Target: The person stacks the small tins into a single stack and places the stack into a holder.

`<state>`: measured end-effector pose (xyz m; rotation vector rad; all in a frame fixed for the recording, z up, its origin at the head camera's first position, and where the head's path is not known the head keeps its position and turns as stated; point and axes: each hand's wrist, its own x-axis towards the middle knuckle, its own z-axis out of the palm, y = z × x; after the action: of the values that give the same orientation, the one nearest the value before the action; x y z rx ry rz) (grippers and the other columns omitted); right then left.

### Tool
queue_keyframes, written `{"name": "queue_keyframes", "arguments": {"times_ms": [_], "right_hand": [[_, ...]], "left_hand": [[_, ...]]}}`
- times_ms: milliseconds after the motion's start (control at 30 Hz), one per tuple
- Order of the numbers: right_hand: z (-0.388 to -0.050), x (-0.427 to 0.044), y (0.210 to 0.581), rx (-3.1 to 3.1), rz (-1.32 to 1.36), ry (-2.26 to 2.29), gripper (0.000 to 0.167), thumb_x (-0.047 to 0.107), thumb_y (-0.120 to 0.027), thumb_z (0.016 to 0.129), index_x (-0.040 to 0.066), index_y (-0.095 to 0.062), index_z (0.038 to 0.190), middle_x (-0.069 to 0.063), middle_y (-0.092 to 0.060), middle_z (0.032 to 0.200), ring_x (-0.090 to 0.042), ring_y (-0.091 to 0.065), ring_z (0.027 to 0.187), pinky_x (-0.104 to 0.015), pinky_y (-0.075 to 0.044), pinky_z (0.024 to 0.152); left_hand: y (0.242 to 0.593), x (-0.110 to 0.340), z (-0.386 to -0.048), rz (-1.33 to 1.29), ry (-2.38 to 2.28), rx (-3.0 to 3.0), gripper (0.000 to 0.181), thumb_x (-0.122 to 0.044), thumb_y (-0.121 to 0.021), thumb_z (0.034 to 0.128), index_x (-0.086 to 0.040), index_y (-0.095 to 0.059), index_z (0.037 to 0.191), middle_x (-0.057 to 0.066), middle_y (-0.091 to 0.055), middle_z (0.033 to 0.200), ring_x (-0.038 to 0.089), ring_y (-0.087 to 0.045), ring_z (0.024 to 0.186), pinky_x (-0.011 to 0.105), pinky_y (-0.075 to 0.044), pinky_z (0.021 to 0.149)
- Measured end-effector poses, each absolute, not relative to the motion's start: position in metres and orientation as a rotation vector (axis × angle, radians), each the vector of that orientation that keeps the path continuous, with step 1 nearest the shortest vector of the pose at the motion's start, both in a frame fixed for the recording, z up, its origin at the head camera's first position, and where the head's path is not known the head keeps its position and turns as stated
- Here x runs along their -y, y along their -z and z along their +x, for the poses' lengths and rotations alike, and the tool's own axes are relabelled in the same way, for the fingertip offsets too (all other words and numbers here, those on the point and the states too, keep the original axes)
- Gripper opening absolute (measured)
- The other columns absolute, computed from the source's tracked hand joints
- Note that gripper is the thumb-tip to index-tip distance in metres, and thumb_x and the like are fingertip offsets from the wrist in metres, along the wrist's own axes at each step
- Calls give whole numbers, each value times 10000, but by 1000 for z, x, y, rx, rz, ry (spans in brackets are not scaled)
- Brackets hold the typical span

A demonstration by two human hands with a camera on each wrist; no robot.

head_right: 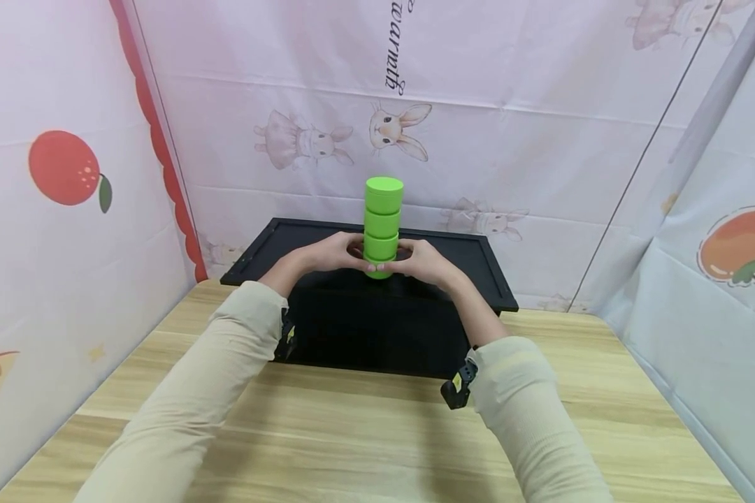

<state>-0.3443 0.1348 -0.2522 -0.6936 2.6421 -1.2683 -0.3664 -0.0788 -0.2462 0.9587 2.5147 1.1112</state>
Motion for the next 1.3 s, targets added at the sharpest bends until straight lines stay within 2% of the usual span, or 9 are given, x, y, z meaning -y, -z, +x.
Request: {"name": "queue_keyframes", "arguments": {"times_ms": [167,567,867,1033,1300], "right_hand": [[-347,-133,253,-2637,-701,1267,605,328,-695,826,85,-464,1329,-127,-505,1267,-257,-556,1029,-417,-471,837],[-353,-133,256,-2648,-706,1261,553,282,-678,847,76,-471,1317,-114,-521,1237,-227,-553,1031,-360,-486,820],[-356,-133,256,-2651,-720,1257,564,293,-669,855,70,-458,1328,-124,-533,1226,-238,-520,1089,-401,-441,887],[-360,-133,257,-2642,-729,1262,554,288,-662,860,46,-462,1317,-144,-538,1213,-259,-508,1104,-428,-411,918],[-351,-126,248,-2648,-696,1252,524,241,-641,880,2,-458,1309,-190,-518,1227,-300,-485,1126,-452,-374,947]], "left_hand": [[247,79,-367,939,-1122,-2508,580,-181,-659,868,-33,-386,1358,120,-521,1211,215,-511,1102,305,-443,881],[249,79,-372,912,-1133,-2508,571,-168,-650,875,-31,-383,1361,121,-509,1236,219,-498,1118,305,-436,889],[251,77,-375,922,-1173,-2499,549,-155,-638,883,-20,-391,1354,130,-498,1259,224,-489,1132,308,-423,909],[251,79,-377,918,-1184,-2503,599,-238,-668,860,-27,-400,1353,97,-504,1258,187,-485,1133,292,-412,918],[252,78,-380,863,-1132,-2556,616,-210,-619,898,-25,-320,1404,122,-435,1342,221,-418,1212,330,-379,961]]}}
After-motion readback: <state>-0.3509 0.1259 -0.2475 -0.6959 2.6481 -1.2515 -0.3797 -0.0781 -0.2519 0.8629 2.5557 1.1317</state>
